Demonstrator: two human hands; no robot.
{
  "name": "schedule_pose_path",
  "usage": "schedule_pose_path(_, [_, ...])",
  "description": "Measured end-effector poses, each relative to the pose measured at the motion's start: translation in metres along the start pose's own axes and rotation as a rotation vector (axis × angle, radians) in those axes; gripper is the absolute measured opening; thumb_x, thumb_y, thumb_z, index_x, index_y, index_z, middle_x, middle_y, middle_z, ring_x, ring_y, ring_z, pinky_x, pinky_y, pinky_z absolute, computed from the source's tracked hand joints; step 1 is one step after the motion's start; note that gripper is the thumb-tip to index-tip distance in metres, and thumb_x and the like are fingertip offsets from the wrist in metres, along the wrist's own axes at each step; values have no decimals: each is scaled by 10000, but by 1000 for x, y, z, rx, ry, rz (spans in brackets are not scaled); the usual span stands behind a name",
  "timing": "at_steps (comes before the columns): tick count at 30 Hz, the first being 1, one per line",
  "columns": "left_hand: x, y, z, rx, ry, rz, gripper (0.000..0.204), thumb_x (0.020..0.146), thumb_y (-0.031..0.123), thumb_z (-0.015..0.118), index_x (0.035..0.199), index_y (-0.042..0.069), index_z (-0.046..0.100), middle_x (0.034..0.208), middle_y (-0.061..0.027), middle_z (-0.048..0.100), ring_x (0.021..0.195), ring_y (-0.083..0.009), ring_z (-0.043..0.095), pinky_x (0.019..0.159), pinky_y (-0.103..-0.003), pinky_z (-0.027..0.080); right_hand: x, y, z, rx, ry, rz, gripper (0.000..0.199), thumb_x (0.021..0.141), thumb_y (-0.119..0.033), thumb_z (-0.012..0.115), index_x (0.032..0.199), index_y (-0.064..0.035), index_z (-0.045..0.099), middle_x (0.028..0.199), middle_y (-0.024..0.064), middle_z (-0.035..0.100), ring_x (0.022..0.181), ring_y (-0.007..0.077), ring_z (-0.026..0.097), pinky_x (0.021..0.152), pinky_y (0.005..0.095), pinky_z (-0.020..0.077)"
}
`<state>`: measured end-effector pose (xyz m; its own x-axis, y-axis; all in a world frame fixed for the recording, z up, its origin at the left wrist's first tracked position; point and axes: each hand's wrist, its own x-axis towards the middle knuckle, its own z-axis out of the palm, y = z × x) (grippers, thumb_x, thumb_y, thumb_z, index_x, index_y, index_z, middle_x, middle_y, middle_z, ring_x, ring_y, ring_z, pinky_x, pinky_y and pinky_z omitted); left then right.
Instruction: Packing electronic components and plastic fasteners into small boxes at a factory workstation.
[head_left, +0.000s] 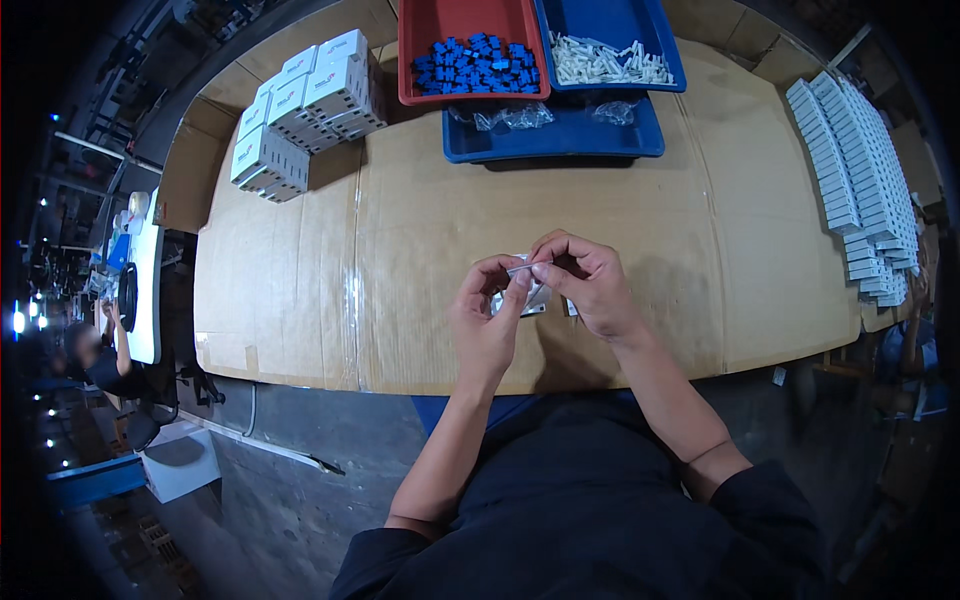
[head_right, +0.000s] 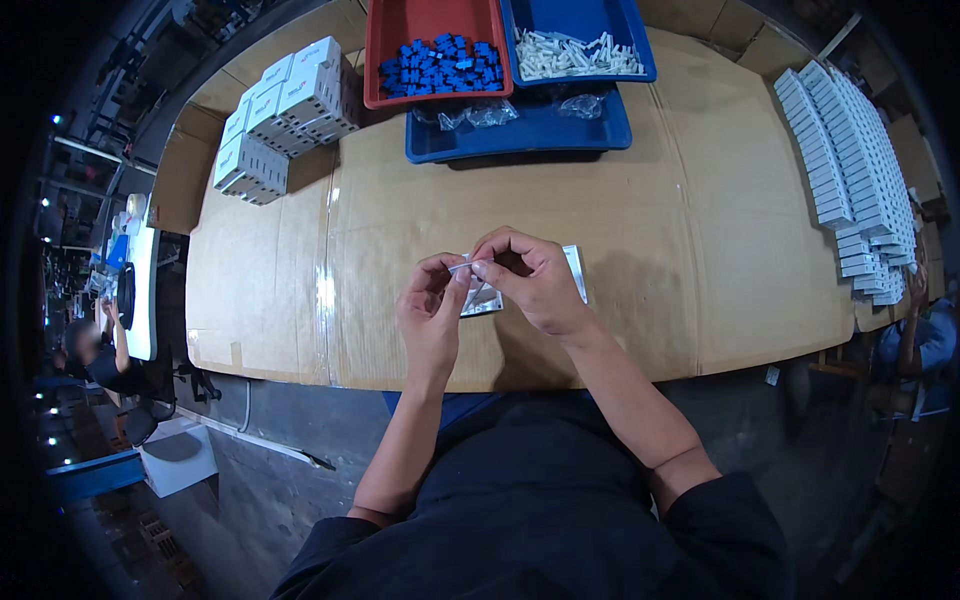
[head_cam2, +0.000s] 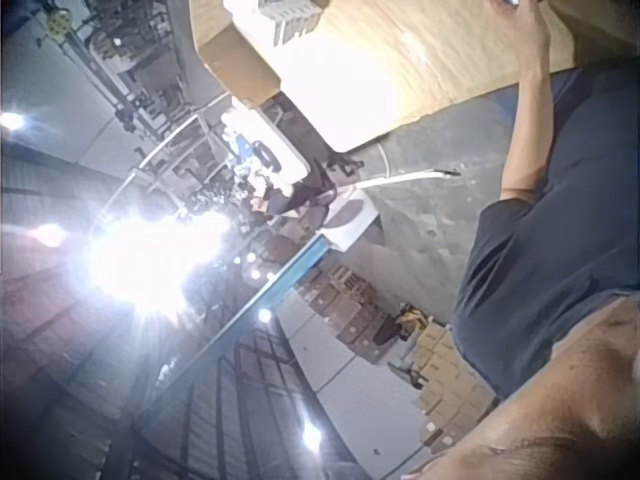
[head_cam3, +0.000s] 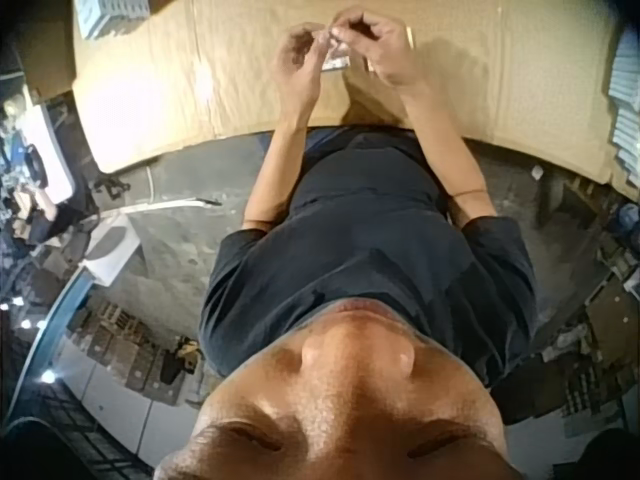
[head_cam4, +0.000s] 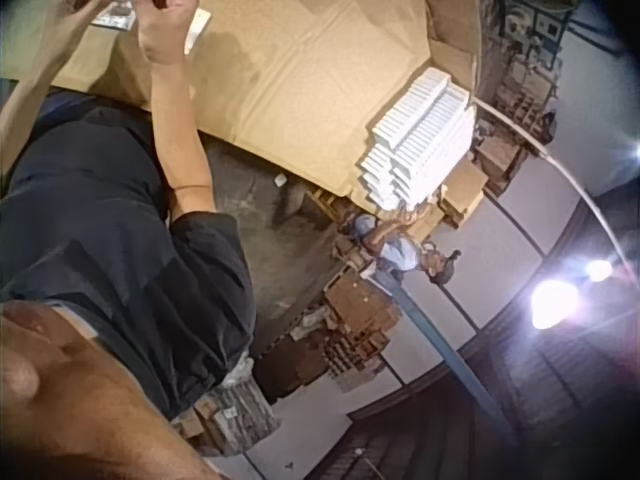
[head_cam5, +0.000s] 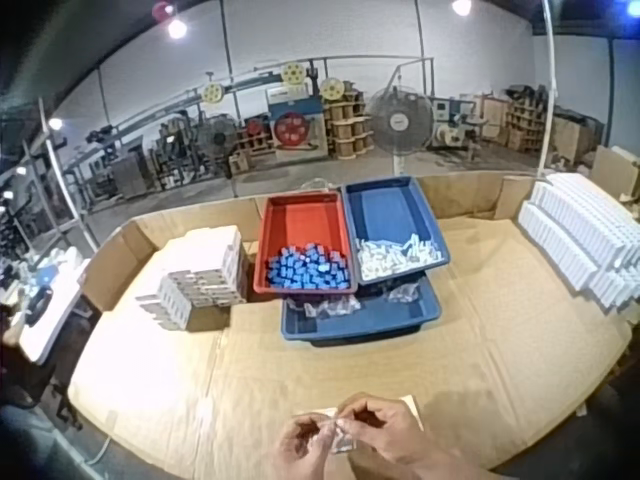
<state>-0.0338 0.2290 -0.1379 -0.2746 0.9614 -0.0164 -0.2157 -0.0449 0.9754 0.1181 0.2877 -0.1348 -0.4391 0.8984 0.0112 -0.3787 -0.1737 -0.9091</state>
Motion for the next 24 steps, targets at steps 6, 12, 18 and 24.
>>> schedule_pose_path(6, [0,-3,-3,-38,3,-19,159,998,118,732,1080,-13,694,984,-28,701,940,-98,629,858,-261,496,0,0,-4,-112,-13,-27,51,995,-11,686,1040,10,693,1062,29,690,949,73,644,851,234,531])
schedule_pose_path(12, [4,-6,-9,32,-39,5,155,1002,125,730,1072,-9,694,971,-15,697,939,-90,624,859,-255,494,1,0,-7,-53,-52,15,76,991,-4,688,1057,22,716,1072,41,708,945,84,655,858,245,537])
schedule_pose_path(18, [4,-4,-10,-13,-47,-64,138,1002,112,723,1072,-2,689,978,-10,695,951,-93,624,870,-256,493,5,3,-10,-75,-49,-37,83,985,0,691,1056,23,726,1078,51,711,952,94,658,847,244,533])
schedule_pose_path(24, [6,-11,-16,26,-89,82,248,1057,219,656,1135,-16,679,1046,-44,695,945,-110,635,882,-301,516,2,3,-11,-192,-79,-123,89,967,21,697,1044,4,738,1123,76,688,1049,143,643,928,292,508])
